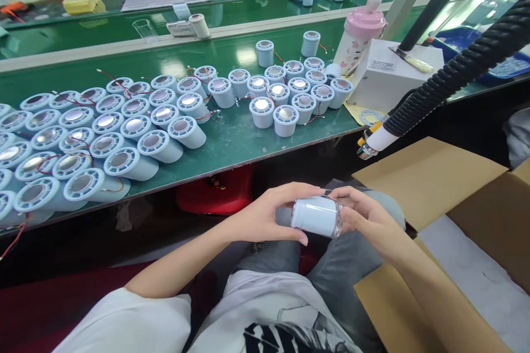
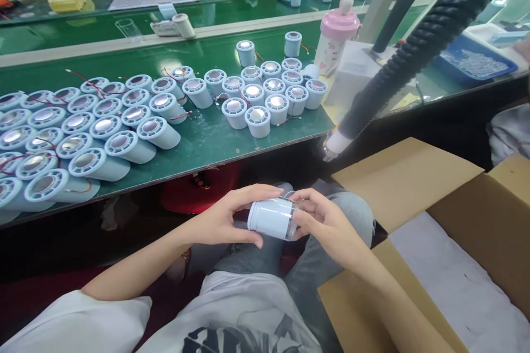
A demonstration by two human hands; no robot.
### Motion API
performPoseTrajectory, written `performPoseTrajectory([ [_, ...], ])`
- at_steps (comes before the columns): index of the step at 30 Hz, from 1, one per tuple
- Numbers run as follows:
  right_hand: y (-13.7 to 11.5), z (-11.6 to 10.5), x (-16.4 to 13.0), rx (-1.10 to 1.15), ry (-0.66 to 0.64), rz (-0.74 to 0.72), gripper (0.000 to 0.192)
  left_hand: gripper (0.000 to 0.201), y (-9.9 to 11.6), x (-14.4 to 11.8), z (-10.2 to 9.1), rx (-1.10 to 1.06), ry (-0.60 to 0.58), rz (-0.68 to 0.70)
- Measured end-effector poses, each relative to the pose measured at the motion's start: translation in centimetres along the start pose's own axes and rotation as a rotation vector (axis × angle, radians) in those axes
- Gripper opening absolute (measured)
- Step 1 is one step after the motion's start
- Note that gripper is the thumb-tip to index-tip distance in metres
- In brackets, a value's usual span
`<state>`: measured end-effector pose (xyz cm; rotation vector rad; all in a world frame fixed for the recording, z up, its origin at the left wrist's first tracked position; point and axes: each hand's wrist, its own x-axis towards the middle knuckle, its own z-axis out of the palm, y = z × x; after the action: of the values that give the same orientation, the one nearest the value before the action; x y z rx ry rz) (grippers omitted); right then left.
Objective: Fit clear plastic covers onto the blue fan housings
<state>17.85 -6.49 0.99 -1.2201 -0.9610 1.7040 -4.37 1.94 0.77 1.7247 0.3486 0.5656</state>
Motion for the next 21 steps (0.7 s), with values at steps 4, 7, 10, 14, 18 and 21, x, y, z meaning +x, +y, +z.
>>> performPoseTrajectory([
  [4, 0.3, 0.1, 0.2, 0.052, 0.027, 0.073, 0.037, 0.077, -0.1, 0.0, -0.1, 0.046, -0.013, 0.039],
  [7, 0.3, 0.2, 0.3, 0.083, 0.006, 0.121, 0.040, 0.075, -0.1, 0.1, -0.2, 0.057, -0.013, 0.050],
  [10, 0.3, 0.4, 0.5, 0.100, -0.015, 0.181, 0.041, 0.074, -0.1, 0.1, -0.2, 0.054, -0.015, 0.057],
  [14, 0.5, 0.7, 0.6, 0.147, -0.015, 0.247, 0.042, 0.073, -0.3, 0.1, -0.2, 0.042, -0.028, 0.056],
  [18, 0.3, 0.9, 0.6, 0.212, -0.011, 0.318, 0.044, 0.072, -0.5, 0.1, -0.1, 0.036, -0.033, 0.062],
  [21, 0.0, 1.2, 0.6, 0.251, -0.043, 0.389, 0.049, 0.070, -0.3, 0.1, 0.1, 0.035, -0.025, 0.052],
])
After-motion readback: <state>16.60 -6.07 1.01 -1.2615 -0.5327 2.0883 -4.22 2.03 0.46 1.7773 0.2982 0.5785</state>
